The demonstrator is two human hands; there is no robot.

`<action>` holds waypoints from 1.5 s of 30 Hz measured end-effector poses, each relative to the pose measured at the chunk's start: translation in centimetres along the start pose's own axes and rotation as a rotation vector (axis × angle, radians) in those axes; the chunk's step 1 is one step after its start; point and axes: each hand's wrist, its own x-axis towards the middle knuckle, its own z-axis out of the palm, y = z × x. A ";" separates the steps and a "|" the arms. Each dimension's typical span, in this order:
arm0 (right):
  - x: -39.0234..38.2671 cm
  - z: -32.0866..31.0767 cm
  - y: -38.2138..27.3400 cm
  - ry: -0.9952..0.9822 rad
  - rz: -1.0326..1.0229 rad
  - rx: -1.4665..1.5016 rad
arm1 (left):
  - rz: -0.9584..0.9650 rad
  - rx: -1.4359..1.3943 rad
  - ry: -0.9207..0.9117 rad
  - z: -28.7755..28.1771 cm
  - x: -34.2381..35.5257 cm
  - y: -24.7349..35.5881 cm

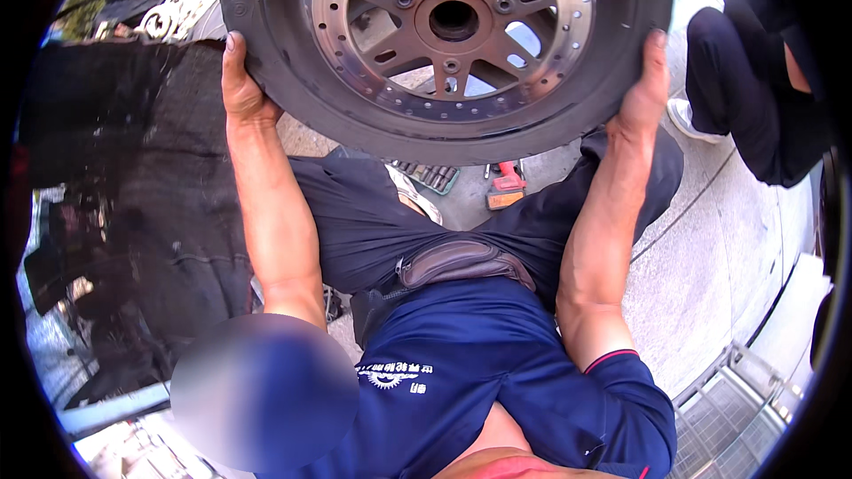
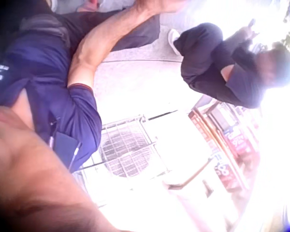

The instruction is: The person sits on the ground and repairs a motorcycle wheel. They use a hammer to strike a metal rod held against the center of the wheel, move the wheel into different positions, and handle various small bolts and washers from a tool tray.

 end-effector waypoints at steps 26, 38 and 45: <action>4.0 28.4 13.4 -0.677 0.257 0.789 | 0.795 0.742 0.698 8.3 -20.3 21.1; -8.9 31.8 15.0 -0.816 0.598 0.653 | 0.633 0.863 0.867 11.3 -26.2 30.5; -11.3 32.0 21.2 -0.911 0.619 0.446 | 0.444 0.781 0.914 4.6 -26.5 30.4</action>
